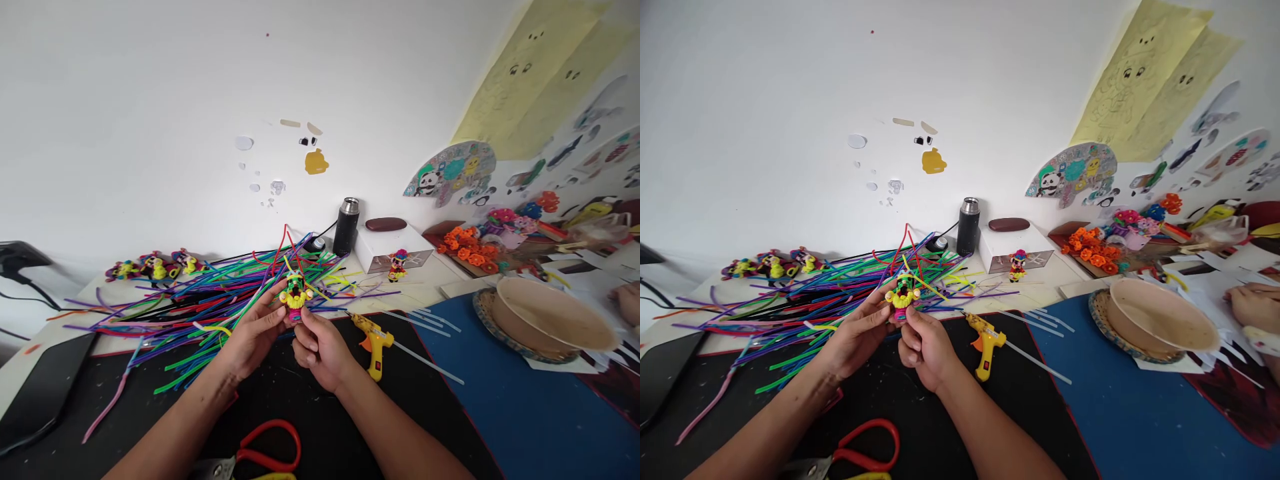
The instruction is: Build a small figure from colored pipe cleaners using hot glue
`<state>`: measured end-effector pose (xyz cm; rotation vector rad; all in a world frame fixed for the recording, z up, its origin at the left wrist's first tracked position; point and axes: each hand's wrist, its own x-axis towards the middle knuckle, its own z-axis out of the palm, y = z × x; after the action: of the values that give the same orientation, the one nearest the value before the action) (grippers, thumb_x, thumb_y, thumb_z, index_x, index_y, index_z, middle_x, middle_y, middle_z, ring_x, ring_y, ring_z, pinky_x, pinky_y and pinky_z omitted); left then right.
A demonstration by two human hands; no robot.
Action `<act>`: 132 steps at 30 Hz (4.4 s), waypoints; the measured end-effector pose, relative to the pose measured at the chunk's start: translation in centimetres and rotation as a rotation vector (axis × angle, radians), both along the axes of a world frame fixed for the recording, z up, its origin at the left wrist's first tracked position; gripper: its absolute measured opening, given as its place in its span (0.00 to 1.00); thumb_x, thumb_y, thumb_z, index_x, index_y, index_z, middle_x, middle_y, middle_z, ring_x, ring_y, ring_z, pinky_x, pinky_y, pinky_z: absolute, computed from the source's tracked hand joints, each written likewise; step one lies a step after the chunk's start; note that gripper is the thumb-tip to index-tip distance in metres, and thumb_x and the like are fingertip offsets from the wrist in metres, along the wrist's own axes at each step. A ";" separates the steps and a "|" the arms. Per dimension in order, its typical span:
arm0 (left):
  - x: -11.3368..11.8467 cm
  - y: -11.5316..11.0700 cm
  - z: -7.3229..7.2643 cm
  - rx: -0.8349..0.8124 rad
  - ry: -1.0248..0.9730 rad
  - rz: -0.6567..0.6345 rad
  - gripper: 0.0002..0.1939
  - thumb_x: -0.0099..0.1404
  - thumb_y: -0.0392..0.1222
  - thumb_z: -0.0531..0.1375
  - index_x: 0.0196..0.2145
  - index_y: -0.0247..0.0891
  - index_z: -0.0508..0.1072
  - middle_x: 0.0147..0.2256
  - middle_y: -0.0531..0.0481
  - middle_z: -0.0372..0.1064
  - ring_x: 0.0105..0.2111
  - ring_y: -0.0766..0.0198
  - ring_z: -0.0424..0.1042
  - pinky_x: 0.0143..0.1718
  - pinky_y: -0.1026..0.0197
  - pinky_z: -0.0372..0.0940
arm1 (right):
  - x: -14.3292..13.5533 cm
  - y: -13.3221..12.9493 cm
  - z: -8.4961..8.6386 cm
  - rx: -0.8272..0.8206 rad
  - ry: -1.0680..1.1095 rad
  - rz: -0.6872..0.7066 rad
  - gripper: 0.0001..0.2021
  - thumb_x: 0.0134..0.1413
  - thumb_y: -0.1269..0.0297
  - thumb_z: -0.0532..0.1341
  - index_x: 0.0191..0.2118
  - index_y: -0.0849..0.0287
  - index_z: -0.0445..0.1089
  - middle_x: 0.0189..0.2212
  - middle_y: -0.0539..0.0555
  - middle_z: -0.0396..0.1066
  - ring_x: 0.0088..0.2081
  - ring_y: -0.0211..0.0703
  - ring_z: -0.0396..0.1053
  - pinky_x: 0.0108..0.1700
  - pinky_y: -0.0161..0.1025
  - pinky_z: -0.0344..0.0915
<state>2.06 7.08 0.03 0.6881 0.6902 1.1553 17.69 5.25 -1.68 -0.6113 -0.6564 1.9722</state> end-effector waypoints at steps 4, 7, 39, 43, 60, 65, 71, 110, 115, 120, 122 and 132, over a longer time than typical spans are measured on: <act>0.1 -0.1 -0.4 0.007 0.006 0.027 0.29 0.58 0.38 0.76 0.57 0.42 0.79 0.40 0.48 0.80 0.34 0.62 0.75 0.42 0.59 0.69 | -0.1 -0.2 0.2 0.035 -0.016 0.014 0.24 0.54 0.42 0.73 0.34 0.61 0.73 0.13 0.36 0.50 0.14 0.28 0.43 0.20 0.34 0.36; 0.2 -0.1 -0.6 0.022 0.005 0.046 0.29 0.57 0.37 0.77 0.56 0.41 0.79 0.38 0.48 0.79 0.32 0.63 0.74 0.39 0.60 0.69 | -0.2 -0.4 0.1 0.051 -0.025 0.024 0.25 0.55 0.41 0.73 0.34 0.62 0.73 0.13 0.37 0.49 0.14 0.28 0.44 0.20 0.35 0.36; -1.1 0.9 -0.1 0.092 -0.061 0.070 0.24 0.57 0.34 0.76 0.51 0.41 0.79 0.40 0.50 0.80 0.34 0.63 0.77 0.39 0.60 0.72 | -0.2 0.0 -0.6 0.056 -0.074 0.023 0.26 0.56 0.40 0.71 0.38 0.63 0.77 0.14 0.39 0.55 0.14 0.28 0.46 0.20 0.35 0.35; -3.0 1.7 0.7 0.127 -0.156 0.093 0.20 0.58 0.37 0.76 0.47 0.39 0.79 0.40 0.48 0.79 0.38 0.62 0.78 0.42 0.61 0.75 | -0.2 0.0 -0.6 0.054 -0.103 -0.011 0.27 0.53 0.40 0.73 0.41 0.64 0.78 0.15 0.40 0.57 0.14 0.28 0.47 0.19 0.34 0.36; -4.3 1.7 2.0 0.194 -0.095 0.117 0.37 0.54 0.38 0.78 0.60 0.45 0.75 0.46 0.45 0.79 0.37 0.62 0.76 0.40 0.61 0.73 | -0.2 0.1 -0.5 0.078 -0.150 -0.064 0.27 0.51 0.40 0.73 0.40 0.64 0.78 0.15 0.40 0.57 0.14 0.28 0.49 0.19 0.32 0.35; -3.5 1.6 2.2 0.195 0.088 0.181 0.33 0.51 0.35 0.79 0.54 0.45 0.79 0.43 0.48 0.80 0.36 0.62 0.79 0.36 0.63 0.72 | 0.5 0.7 -0.4 0.104 -0.173 -0.154 0.28 0.53 0.39 0.72 0.40 0.64 0.77 0.16 0.41 0.58 0.14 0.29 0.50 0.18 0.32 0.36; -2.1 0.7 2.1 0.249 0.245 0.169 0.33 0.53 0.38 0.79 0.56 0.45 0.76 0.46 0.46 0.79 0.43 0.56 0.78 0.36 0.62 0.72 | 1.2 1.2 -0.1 0.110 -0.197 -0.246 0.29 0.52 0.38 0.72 0.42 0.63 0.76 0.16 0.40 0.58 0.14 0.29 0.51 0.18 0.32 0.37; 0.0 -1.1 0.3 0.964 1.183 0.313 0.33 0.69 0.33 0.62 0.69 0.50 0.63 0.51 0.45 0.73 0.44 0.56 0.75 0.51 0.49 0.72 | 1.9 1.9 -0.5 0.089 -0.199 -0.307 0.29 0.48 0.37 0.74 0.39 0.61 0.76 0.16 0.40 0.57 0.15 0.28 0.49 0.17 0.30 0.40; 0.2 -0.9 0.4 0.809 1.007 0.292 0.31 0.66 0.36 0.65 0.66 0.49 0.69 0.51 0.45 0.73 0.44 0.57 0.75 0.49 0.51 0.72 | 1.8 1.9 -0.4 0.088 -0.205 -0.305 0.29 0.48 0.36 0.73 0.39 0.60 0.76 0.16 0.40 0.56 0.15 0.29 0.49 0.17 0.31 0.40; -0.2 0.1 0.7 0.385 0.506 0.165 0.30 0.60 0.40 0.73 0.60 0.41 0.74 0.41 0.48 0.77 0.44 0.57 0.77 0.44 0.58 0.74 | 1.7 1.8 -0.3 0.076 -0.217 -0.309 0.28 0.47 0.36 0.73 0.36 0.59 0.72 0.16 0.40 0.57 0.15 0.29 0.48 0.17 0.30 0.40; -0.4 0.5 0.8 0.204 0.259 0.164 0.26 0.56 0.37 0.76 0.53 0.37 0.78 0.38 0.48 0.78 0.39 0.61 0.78 0.40 0.62 0.74 | 1.7 1.7 -0.3 0.071 -0.218 -0.307 0.30 0.46 0.35 0.74 0.37 0.60 0.73 0.15 0.40 0.57 0.15 0.29 0.48 0.17 0.30 0.40; -0.7 1.0 0.6 -0.047 -0.108 0.178 0.11 0.62 0.25 0.68 0.40 0.35 0.76 0.37 0.48 0.80 0.33 0.68 0.80 0.37 0.68 0.78 | 1.5 1.6 -0.3 0.069 -0.216 -0.301 0.27 0.48 0.39 0.74 0.38 0.61 0.76 0.16 0.41 0.58 0.15 0.30 0.49 0.18 0.32 0.39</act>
<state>1.34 8.07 0.62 0.5287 0.6951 1.3251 19.22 6.84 -1.97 -0.8366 -0.7151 1.6121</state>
